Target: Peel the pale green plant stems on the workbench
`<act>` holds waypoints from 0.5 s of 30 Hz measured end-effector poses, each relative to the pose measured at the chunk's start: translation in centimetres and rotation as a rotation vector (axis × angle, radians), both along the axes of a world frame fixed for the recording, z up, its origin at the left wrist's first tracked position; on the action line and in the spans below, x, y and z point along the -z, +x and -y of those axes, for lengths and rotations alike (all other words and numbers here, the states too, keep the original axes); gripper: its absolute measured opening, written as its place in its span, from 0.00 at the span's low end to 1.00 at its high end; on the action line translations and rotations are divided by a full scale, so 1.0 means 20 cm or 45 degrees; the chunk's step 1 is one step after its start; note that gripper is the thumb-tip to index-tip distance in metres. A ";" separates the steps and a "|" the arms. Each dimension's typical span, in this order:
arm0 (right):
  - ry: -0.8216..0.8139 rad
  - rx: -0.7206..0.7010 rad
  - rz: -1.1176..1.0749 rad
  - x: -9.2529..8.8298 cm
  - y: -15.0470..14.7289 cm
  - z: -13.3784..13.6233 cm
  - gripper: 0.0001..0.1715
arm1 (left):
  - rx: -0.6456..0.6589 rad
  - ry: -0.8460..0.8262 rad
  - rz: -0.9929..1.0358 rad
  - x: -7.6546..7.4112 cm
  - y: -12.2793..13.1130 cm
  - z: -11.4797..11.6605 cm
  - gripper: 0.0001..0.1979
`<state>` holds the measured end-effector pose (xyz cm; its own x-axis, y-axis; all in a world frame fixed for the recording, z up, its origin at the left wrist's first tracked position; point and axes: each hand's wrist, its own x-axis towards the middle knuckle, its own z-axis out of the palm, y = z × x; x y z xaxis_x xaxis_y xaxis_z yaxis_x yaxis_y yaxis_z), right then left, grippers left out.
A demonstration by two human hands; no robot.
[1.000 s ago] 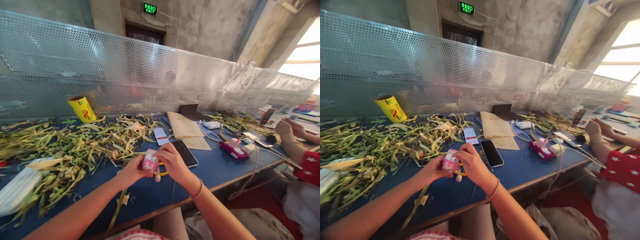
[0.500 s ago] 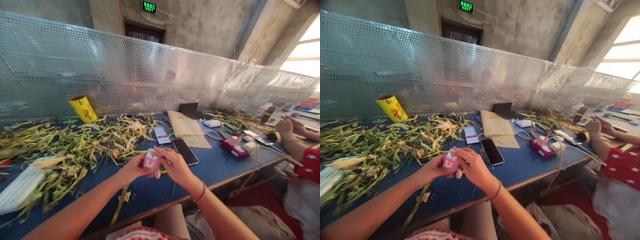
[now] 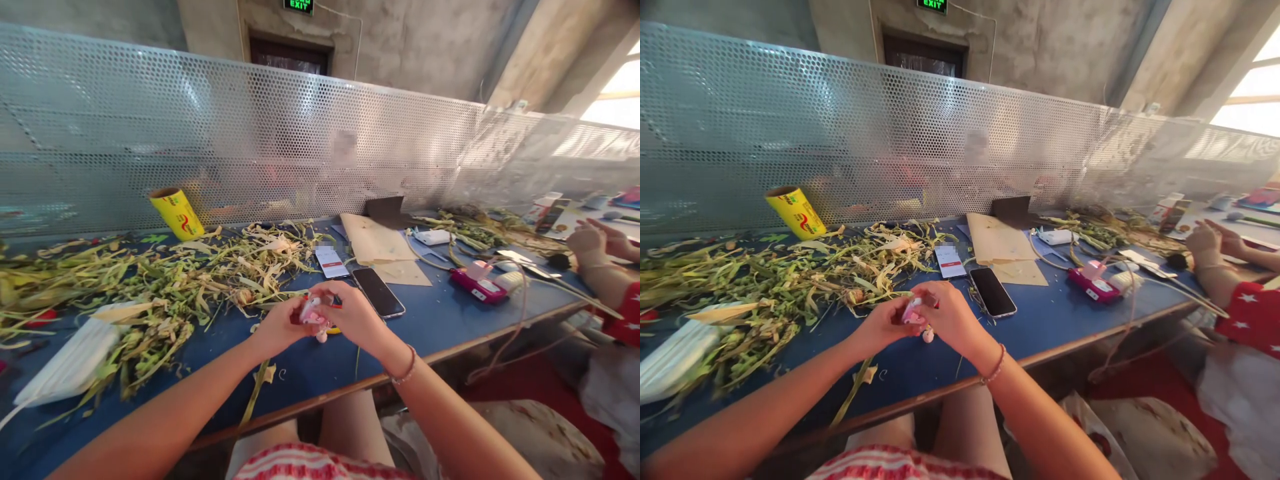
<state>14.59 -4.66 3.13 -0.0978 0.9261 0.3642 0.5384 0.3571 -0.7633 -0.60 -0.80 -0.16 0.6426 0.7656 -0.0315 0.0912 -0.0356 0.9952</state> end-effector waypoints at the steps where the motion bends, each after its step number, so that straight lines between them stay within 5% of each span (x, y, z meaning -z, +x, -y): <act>1: 0.005 -0.011 -0.014 0.00 0.00 0.00 0.13 | 0.005 0.006 -0.005 0.00 0.00 0.00 0.18; 8: 0.432 -0.011 -0.078 0.06 0.02 0.03 0.11 | 0.026 0.057 -0.044 -0.02 -0.01 0.00 0.18; 15: 0.666 0.469 -0.646 0.02 0.23 0.11 0.10 | 0.176 0.068 -0.318 -0.04 0.15 0.01 0.16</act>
<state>19.28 -6.96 2.78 0.4728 0.5647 0.6764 0.3245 0.6020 -0.7295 2.31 -1.03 0.59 0.7185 0.6761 -0.1635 0.3235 -0.1167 0.9390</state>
